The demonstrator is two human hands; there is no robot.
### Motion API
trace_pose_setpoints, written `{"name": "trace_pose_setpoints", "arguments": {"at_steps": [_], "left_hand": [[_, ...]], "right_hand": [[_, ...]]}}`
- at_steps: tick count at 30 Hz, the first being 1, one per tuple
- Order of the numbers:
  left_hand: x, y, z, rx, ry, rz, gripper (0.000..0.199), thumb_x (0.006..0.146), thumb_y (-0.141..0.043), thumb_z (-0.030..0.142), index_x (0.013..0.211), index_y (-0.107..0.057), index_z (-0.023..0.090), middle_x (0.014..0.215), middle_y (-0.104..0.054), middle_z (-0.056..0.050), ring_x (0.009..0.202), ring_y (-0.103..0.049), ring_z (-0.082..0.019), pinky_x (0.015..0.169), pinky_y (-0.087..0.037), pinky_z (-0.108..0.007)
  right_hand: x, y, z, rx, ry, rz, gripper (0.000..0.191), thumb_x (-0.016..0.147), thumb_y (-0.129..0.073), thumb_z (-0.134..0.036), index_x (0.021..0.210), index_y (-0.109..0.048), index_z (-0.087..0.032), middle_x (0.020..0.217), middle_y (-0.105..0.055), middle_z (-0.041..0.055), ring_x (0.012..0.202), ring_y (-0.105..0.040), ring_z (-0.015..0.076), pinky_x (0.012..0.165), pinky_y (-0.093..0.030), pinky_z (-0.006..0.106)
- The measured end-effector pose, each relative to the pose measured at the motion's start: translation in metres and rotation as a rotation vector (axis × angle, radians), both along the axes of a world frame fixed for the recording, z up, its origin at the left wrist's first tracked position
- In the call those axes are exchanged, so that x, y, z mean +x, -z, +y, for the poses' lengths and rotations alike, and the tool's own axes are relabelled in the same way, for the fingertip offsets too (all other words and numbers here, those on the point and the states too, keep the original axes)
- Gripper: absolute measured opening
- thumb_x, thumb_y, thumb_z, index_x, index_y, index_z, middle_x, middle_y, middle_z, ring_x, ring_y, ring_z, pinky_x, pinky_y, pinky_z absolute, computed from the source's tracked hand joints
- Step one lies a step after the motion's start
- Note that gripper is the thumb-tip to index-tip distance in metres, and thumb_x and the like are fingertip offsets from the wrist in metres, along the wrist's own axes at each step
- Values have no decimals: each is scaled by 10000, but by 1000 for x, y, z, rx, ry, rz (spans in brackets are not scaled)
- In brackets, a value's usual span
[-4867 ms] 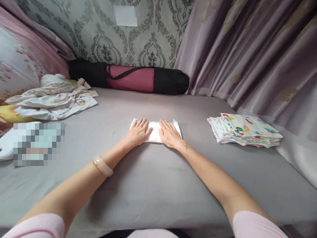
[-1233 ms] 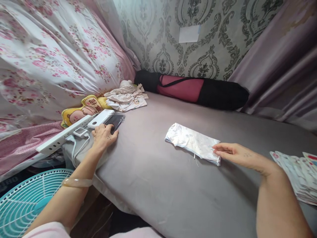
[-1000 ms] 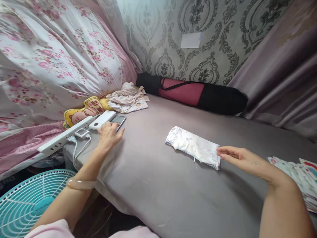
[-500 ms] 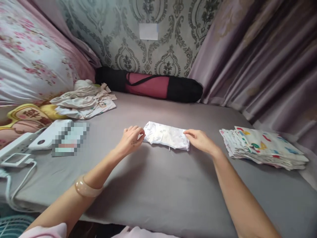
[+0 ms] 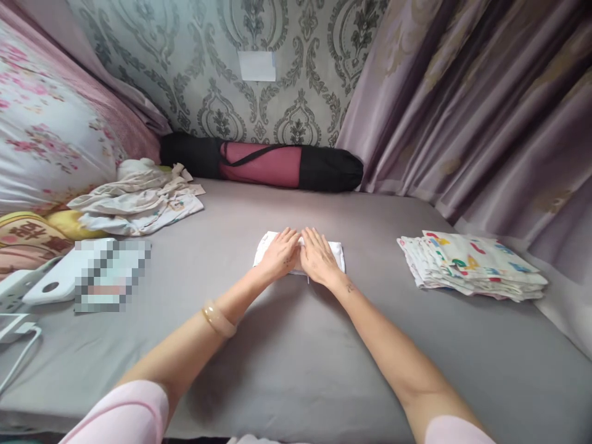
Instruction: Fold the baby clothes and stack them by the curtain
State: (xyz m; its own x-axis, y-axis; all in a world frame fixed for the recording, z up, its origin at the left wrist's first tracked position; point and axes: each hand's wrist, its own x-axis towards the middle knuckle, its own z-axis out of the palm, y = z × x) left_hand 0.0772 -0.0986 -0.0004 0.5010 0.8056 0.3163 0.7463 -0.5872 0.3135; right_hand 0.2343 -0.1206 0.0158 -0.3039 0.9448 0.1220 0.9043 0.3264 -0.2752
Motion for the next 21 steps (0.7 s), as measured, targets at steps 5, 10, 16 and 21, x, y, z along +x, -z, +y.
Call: {"name": "trace_pose_setpoints", "arguments": {"at_steps": [5, 10, 16, 21], "left_hand": [[1, 11, 3, -172, -43, 175, 480, 1010, -284, 279, 1455, -394, 137, 1532, -425, -159, 1460, -318, -310, 1183, -253, -524], [0, 15, 3, -203, -61, 198, 507, 1022, -256, 314, 1485, -366, 137, 1556, -392, -154, 1472, -295, -305, 1190, -242, -527], [-1, 12, 6, -182, -31, 177, 485, 1009, -282, 285, 1465, -394, 162, 1529, -427, -162, 1453, -330, -304, 1157, -289, -559], [1, 2, 8, -161, -20, 171, 466, 1018, -266, 311, 1411, -456, 152, 1503, -462, -166, 1453, -336, -302, 1157, -299, -524]], "right_hand": [[-3, 16, 4, -38, -10, -56, 604, 986, -244, -269, 1520, -326, 0, 1603, -288, 166, 1501, -215, 259, 1230, -118, 411], [-3, 23, 4, -41, -11, -60, 611, 987, -238, -282, 1527, -315, -7, 1604, -288, 165, 1501, -212, 256, 1230, -108, 404], [-1, 14, 7, -119, -26, -74, 625, 991, -222, -303, 1540, -282, -12, 1618, -253, 157, 1508, -186, 259, 1228, -114, 409], [7, 1, 6, -133, -9, -66, 621, 998, -201, -312, 1538, -289, -18, 1621, -246, 155, 1512, -173, 256, 1226, -115, 422]]}}
